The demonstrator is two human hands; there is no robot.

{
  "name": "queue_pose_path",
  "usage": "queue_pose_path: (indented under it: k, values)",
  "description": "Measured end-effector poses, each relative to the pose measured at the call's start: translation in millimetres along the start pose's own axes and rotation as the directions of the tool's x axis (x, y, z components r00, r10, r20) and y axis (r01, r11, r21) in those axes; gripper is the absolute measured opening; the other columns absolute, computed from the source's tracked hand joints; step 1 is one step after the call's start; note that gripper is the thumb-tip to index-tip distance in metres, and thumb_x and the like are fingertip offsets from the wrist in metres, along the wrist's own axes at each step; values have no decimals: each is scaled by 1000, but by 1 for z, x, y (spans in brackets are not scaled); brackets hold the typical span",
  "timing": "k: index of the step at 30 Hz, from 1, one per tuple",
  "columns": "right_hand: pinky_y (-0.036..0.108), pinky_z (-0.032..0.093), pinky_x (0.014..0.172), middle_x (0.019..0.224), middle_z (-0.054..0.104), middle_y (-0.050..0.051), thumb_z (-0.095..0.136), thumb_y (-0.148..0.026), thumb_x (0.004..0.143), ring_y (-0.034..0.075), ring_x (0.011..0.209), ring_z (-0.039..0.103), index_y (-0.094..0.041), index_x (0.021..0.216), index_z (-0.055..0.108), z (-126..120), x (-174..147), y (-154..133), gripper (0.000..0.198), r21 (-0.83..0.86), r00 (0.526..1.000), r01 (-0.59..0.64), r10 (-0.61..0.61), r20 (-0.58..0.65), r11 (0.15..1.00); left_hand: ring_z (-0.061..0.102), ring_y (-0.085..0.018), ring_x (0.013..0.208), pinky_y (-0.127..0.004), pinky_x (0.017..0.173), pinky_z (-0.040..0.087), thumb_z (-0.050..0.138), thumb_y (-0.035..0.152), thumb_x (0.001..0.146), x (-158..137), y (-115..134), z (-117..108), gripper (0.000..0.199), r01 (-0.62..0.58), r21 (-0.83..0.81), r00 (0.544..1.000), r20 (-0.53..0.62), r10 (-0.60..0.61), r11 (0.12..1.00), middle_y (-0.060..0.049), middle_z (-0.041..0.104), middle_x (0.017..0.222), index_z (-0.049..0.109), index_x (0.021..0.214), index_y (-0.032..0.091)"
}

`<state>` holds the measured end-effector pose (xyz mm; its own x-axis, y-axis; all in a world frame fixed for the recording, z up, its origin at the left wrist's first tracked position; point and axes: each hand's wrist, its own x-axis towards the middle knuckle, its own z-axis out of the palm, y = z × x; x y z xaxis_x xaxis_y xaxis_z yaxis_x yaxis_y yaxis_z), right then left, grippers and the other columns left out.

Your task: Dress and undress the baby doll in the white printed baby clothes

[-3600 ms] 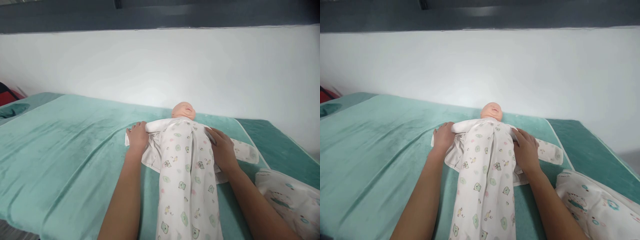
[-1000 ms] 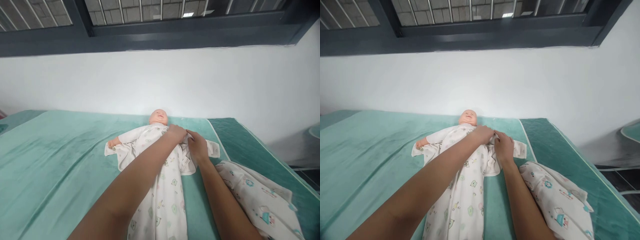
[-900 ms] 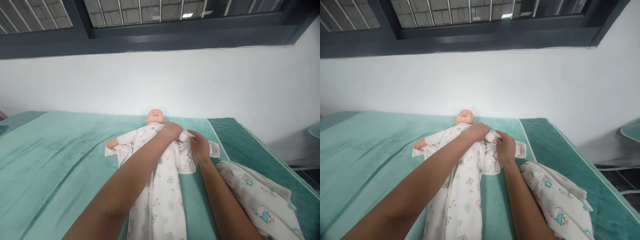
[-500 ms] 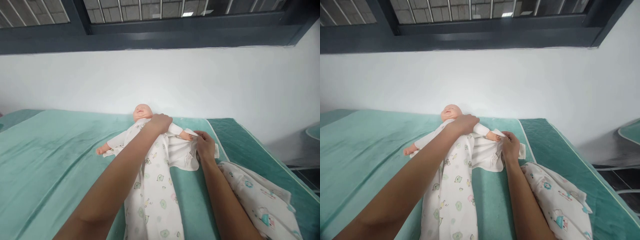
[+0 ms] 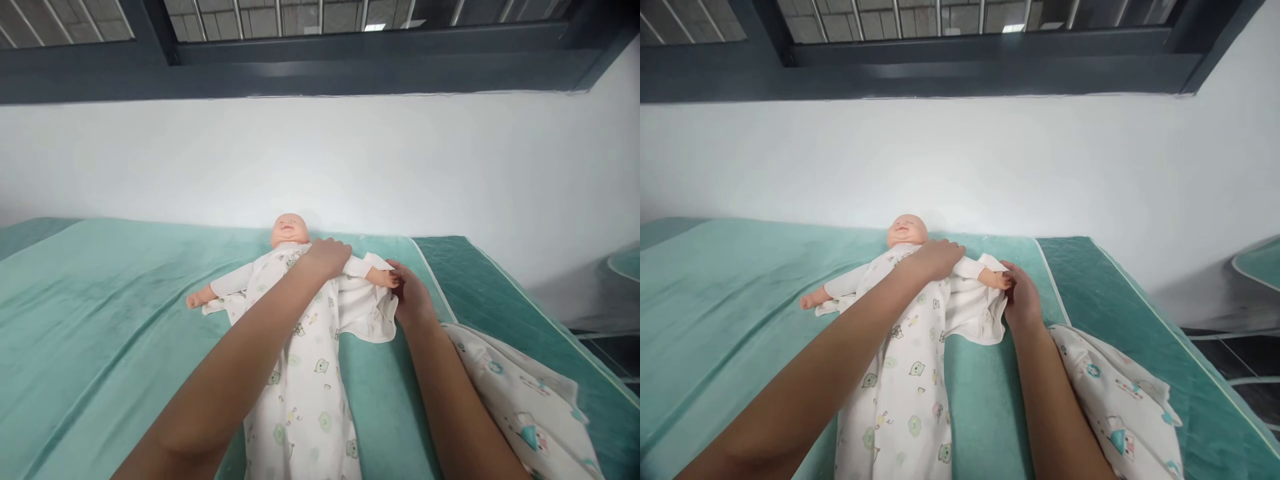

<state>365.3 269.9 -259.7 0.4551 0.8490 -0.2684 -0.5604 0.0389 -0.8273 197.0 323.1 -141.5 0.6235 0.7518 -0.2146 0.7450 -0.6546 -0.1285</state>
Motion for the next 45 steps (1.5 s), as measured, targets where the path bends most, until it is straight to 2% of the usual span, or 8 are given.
queue_pose_path:
  k: [8, 17, 23, 27, 30, 32, 38, 45]
  values:
    - [23, 52, 53, 68, 67, -1, 58, -12, 64, 13, 59, 63, -18, 94, 69, 8, -3, -7, 32, 44, 994, -104, 105, -29, 994, 59, -29, 115, -41, 91, 47, 49, 9, 89, 6, 6, 8, 34, -18, 26, 1000, 15, 17, 999, -16, 64, 123, 57, 122, 15]
    - [25, 49, 53, 74, 69, 1, 63, -21, 65, 14, 63, 63, -17, 89, 73, 5, 6, 3, 26, -44, 1000, 4, -6, -31, 999, 58, -29, 114, -40, 89, 46, 55, 12, 87, 12, 11, 14, 32, -5, -2, 1000, 16, 5, 1000, -15, 63, 122, 58, 119, 15]
    - [28, 45, 52, 77, 66, 1, 63, -31, 68, 16, 64, 59, -19, 90, 72, -2, 11, 6, 27, -273, 981, 180, -194, -26, 945, 59, -27, 111, -39, 85, 47, 48, 14, 92, -29, 2, 19, 25, -22, -161, 958, -285, -25, 987, -11, 65, 119, 60, 113, 16]
    - [40, 49, 82, 99, 69, 7, 55, -33, 77, 25, 94, 62, -20, 98, 71, 6, 0, 6, 29, -627, 851, 446, -520, 74, 639, 59, -25, 114, -38, 91, 46, 46, 28, 97, -80, -25, 48, 24, 7, -523, 784, -526, -329, 852, -6, 67, 120, 61, 115, 21]
    - [48, 43, 98, 119, 65, 12, 49, -32, 84, 30, 118, 53, -19, 108, 69, 21, -16, 13, 33, -730, 679, 621, -662, 317, 287, 57, -23, 119, -38, 102, 43, 46, 33, 97, -106, -43, 81, 25, -46, -758, 645, -520, -560, 651, -6, 65, 122, 61, 113, 22]
    - [50, 41, 103, 124, 63, 13, 48, -33, 87, 30, 123, 51, -20, 111, 67, 32, -30, 22, 33, -682, 627, 701, -636, 450, 209, 55, -22, 123, -37, 107, 41, 48, 37, 96, -114, -49, 99, 29, -107, -857, 620, -454, -640, 504, -7, 62, 129, 60, 117, 22]
    - [47, 37, 112, 135, 60, 6, 49, -42, 94, 24, 127, 52, -27, 120, 62, 57, -67, 44, 33, -535, 678, 735, -423, 601, 418, 46, -22, 134, -35, 115, 33, 56, 46, 91, -108, -56, 121, 37, -182, -940, 648, -335, -685, 287, -8, 53, 140, 59, 120, 23]
    - [49, 31, 116, 141, 54, 5, 53, -54, 92, 26, 135, 45, -30, 124, 60, 83, -69, 39, 41, -510, 699, 683, -264, 664, 523, 49, -25, 128, -42, 109, 38, 62, 41, 88, -105, -57, 126, 28, -225, -926, 624, -377, -685, 304, -9, 55, 135, 60, 108, 23]
